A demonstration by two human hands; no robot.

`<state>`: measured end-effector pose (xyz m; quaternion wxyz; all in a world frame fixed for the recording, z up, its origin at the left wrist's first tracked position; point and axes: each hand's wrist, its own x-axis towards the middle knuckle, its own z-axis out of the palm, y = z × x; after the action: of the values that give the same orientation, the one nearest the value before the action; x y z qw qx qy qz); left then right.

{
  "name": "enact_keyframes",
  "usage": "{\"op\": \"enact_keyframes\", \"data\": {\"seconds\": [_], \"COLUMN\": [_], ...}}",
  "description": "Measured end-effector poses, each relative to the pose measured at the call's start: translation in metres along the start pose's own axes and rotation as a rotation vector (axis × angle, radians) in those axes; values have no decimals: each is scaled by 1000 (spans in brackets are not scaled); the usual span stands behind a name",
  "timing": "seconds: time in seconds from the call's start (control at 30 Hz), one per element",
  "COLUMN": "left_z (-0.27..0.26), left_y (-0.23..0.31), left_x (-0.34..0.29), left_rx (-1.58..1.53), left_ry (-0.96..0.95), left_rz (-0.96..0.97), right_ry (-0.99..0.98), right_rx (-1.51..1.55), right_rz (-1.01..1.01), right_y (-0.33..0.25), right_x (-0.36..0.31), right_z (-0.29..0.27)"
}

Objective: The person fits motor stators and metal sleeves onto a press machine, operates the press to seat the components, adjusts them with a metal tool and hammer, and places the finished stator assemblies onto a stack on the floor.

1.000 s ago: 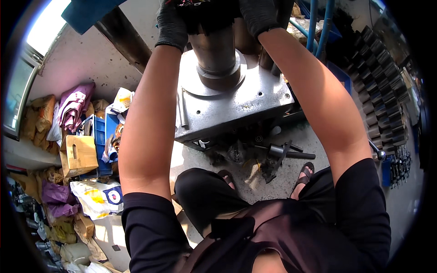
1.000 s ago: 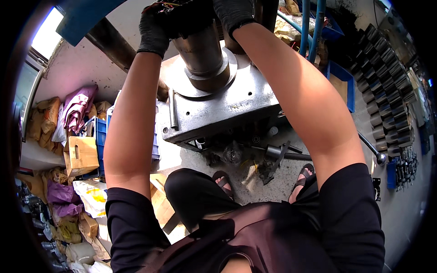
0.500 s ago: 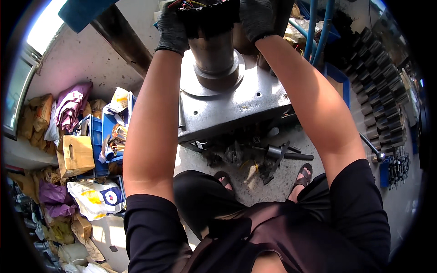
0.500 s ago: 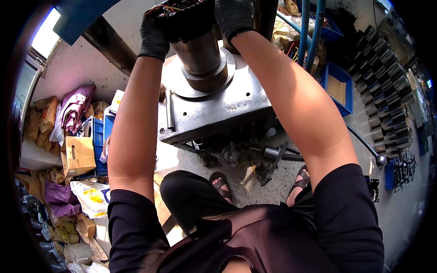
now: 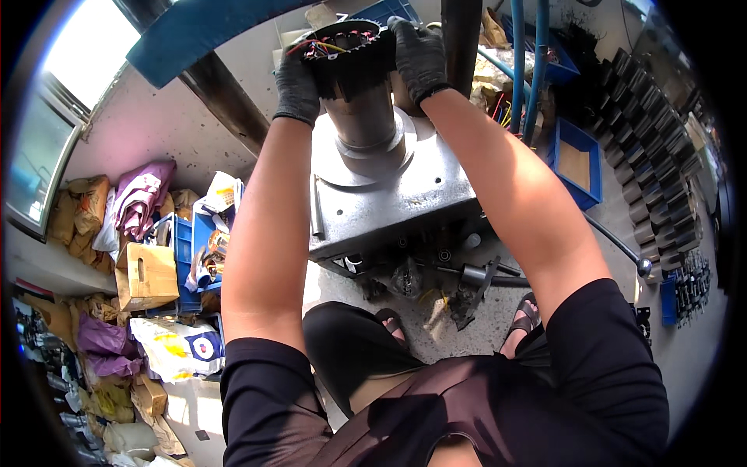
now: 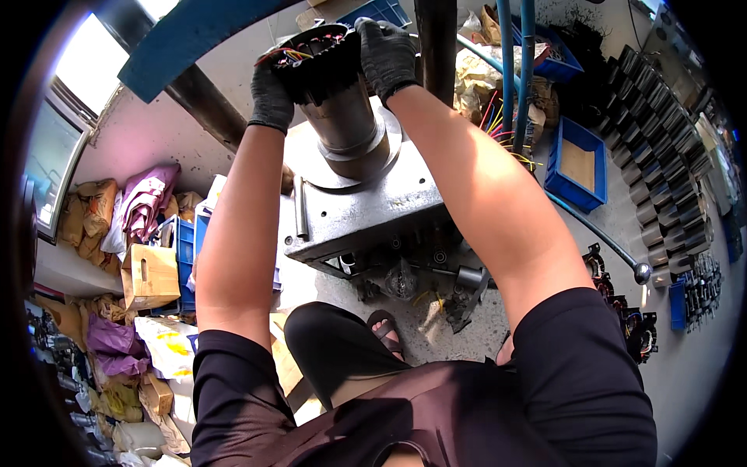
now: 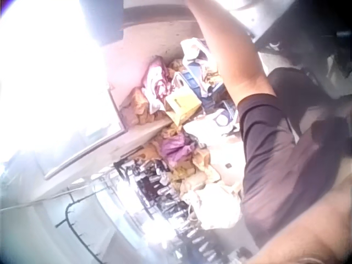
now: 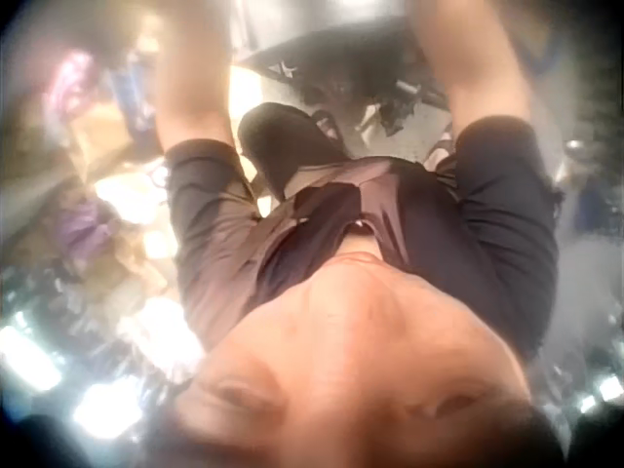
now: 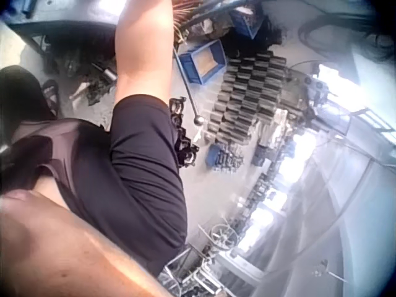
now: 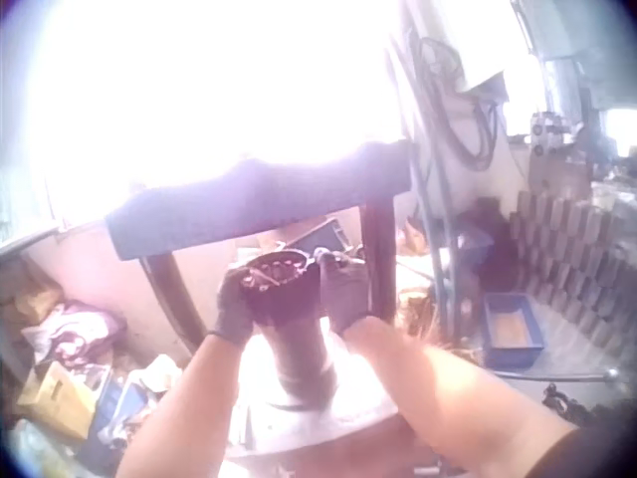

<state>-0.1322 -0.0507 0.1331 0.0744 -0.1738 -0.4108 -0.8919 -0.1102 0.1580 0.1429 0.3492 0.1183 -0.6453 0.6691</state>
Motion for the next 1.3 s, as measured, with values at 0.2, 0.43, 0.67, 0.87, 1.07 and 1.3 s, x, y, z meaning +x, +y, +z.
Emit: {"op": "enact_keyframes", "data": {"seconds": [0.2, 0.43, 0.67, 0.87, 1.07, 1.3], "left_z": [10, 57, 88, 121, 136, 101], "left_y": [14, 27, 76, 73, 67, 54], "left_x": [-26, -96, -81, -38, -12, 33], "left_rx": [173, 1283, 1826, 1646, 2013, 2243], "left_ry": [324, 198, -153, -339, -311, -630], "left_rz": [207, 824, 560, 383, -24, -285], "right_ry": [-89, -196, -330, -800, -926, -1080], "right_rx": [-43, -56, 350, -231, -832, -1390], "right_rz": [148, 111, 370, 89, -454, -22], "right_y": [-17, -3, -67, -168, -242, -239], "right_x": [-10, -7, -119, -157, -128, -98], "right_z": [-2, -24, -134, -269, -330, -370]}}
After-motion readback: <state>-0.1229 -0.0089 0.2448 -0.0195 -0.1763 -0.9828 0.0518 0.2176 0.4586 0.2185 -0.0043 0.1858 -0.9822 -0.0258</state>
